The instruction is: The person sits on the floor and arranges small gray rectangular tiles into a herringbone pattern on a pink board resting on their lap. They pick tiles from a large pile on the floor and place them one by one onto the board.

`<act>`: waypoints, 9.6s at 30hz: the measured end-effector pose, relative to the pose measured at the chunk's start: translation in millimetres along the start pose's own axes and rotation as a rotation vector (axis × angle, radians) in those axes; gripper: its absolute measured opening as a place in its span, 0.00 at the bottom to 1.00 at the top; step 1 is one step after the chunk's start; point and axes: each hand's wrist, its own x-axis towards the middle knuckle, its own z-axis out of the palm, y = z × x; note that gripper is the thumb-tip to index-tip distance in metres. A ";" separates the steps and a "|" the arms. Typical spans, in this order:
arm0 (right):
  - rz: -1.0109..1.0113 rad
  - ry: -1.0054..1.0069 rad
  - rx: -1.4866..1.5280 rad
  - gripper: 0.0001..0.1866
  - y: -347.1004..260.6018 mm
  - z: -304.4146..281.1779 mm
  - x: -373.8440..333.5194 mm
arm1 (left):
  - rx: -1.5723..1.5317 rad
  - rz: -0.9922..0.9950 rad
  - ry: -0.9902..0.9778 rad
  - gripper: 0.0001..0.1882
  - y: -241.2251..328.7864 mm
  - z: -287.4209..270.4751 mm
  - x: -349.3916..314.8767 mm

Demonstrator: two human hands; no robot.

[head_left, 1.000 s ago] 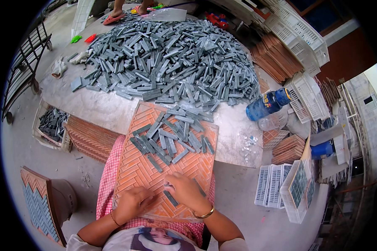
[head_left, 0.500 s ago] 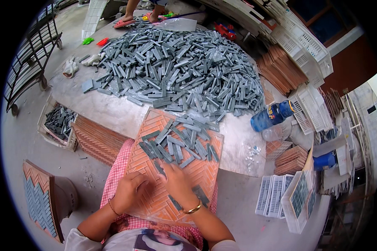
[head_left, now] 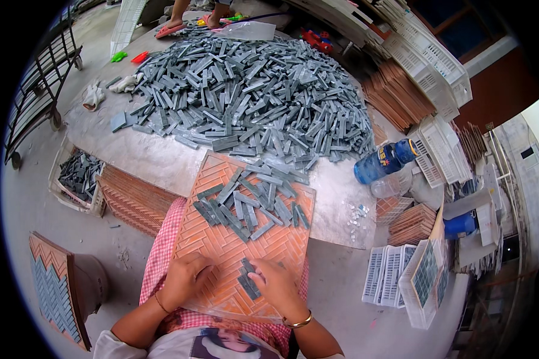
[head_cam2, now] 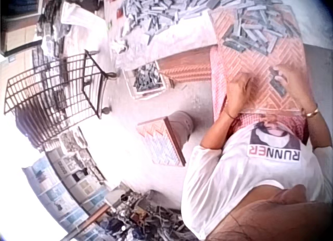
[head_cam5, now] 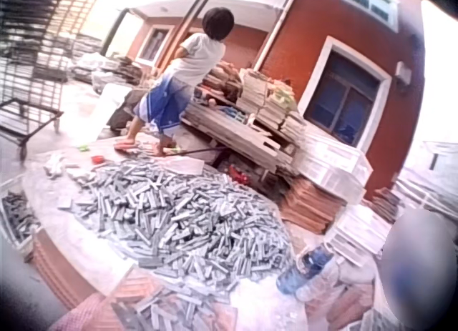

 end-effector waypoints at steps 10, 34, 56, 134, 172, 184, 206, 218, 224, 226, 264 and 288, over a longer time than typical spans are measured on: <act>-0.095 -0.112 -0.161 0.13 -2.4 -32.1 22.0 | -0.031 0.058 -0.085 0.06 29.4 18.2 -1.6; 0.231 0.011 0.125 0.10 25.2 -37.0 14.1 | 0.105 0.037 -0.122 0.07 27.4 63.0 45.5; 0.031 -0.234 -0.133 0.23 1.7 -28.6 25.1 | -0.045 -0.114 0.009 0.04 14.9 6.9 12.7; -0.307 -0.109 0.015 0.15 -11.2 4.8 40.2 | 0.150 0.126 -0.113 0.15 -0.1 7.2 -15.7; -0.348 -0.431 -0.141 0.13 -22.0 8.3 71.1 | -0.024 -0.025 0.026 0.09 -7.4 -13.8 -13.9; -0.330 -0.251 -0.092 0.12 -7.3 -3.9 77.0 | 0.063 -0.015 -0.034 0.08 -0.2 16.3 -7.8; -0.268 -0.392 -0.136 0.10 -28.6 9.2 74.0 | 0.081 -0.111 0.010 0.10 -2.8 -1.2 -17.5; -0.173 -0.278 -0.031 0.07 -30.1 29.7 75.3 | 0.089 -0.049 0.055 0.10 -20.1 -22.8 -41.7; -0.156 -0.323 -0.143 0.09 -39.3 50.2 74.8 | 0.144 0.027 0.025 0.07 -10.3 -17.9 -43.5; -0.184 -0.297 -0.197 0.10 -44.2 59.4 73.7 | 0.153 0.042 0.053 0.07 -11.8 -18.1 -42.6; -0.289 -0.251 -0.041 0.13 -5.8 21.2 14.7 | 0.102 0.082 -0.051 0.14 10.8 0.1 -47.1; 0.254 0.190 -0.384 0.20 1.5 -15.0 66.7 | -0.018 0.048 -0.040 0.15 23.4 5.0 -45.9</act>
